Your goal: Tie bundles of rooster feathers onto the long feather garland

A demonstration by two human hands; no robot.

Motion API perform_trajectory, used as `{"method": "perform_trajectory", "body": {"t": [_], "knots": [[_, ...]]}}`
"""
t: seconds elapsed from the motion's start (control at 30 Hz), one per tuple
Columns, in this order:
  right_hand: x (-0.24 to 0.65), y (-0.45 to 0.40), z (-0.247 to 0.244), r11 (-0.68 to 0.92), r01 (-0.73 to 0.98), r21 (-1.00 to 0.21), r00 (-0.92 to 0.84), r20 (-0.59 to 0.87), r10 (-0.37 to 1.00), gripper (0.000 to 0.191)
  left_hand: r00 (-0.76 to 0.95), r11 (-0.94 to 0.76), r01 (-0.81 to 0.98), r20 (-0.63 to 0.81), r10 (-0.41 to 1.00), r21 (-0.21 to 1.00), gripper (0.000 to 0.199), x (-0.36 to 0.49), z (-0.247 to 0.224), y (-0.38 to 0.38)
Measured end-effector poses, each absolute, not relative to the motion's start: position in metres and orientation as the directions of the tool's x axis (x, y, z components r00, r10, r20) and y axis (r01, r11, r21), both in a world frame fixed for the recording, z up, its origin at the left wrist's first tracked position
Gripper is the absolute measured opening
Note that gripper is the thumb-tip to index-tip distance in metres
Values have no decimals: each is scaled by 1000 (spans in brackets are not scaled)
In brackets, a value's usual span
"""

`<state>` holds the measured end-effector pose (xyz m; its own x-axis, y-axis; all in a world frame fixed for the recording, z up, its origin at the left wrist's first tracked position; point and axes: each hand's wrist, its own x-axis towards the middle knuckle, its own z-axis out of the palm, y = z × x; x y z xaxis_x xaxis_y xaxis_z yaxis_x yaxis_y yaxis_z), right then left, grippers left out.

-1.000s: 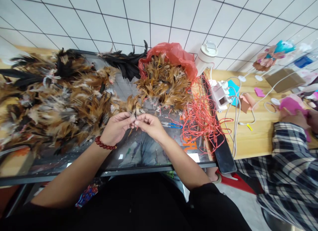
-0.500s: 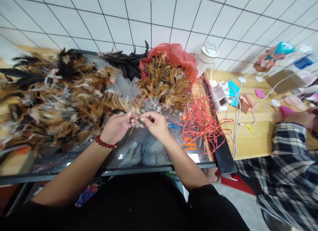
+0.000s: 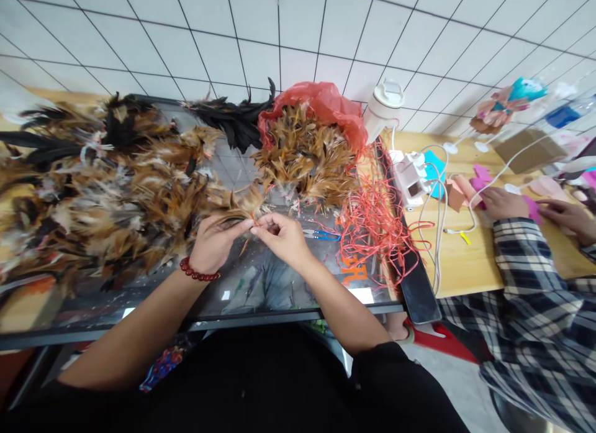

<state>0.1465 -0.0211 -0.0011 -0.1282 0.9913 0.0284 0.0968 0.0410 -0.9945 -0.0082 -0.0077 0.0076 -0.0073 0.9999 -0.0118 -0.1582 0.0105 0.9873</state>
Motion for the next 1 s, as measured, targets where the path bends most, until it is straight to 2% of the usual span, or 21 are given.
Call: {"method": "perform_trajectory", "body": {"t": [0.1, 0.27, 0.47, 0.57, 0.67, 0.77, 0.83, 1.0], "knots": [[146, -21, -2, 57, 142, -988, -122, 39, 992, 26, 5, 17, -179, -16, 1000, 984, 26, -7, 11, -9], [144, -22, 0, 71, 137, -988, -120, 55, 991, 27, -39, 94, -292, -110, 993, 952, 37, -4, 13, -9], [143, -23, 1, 152, 245, -957, -108, 129, 986, 23, -7, 21, -133, -22, 1000, 991, 34, -6, 6, -10], [146, -21, 1, 183, 277, -943, -119, 156, 981, 29, 13, -8, -165, 11, 1000, 986, 39, -5, 10, -10], [148, -18, 0, 140, 262, -955, -137, 107, 985, 34, 52, 12, -215, -1, 999, 977, 48, -6, 15, -10], [148, -17, -1, 132, 258, -957, -190, 83, 978, 35, 170, 66, -200, -32, 985, 978, 35, -7, 15, -9], [148, -17, -1, 163, 255, -953, -234, 102, 967, 37, 205, 41, -173, -4, 979, 984, 26, -8, 14, -9], [147, -20, 1, 211, 287, -934, -212, 153, 965, 29, 93, -67, -164, 83, 992, 984, 21, -9, 13, -8]]}}
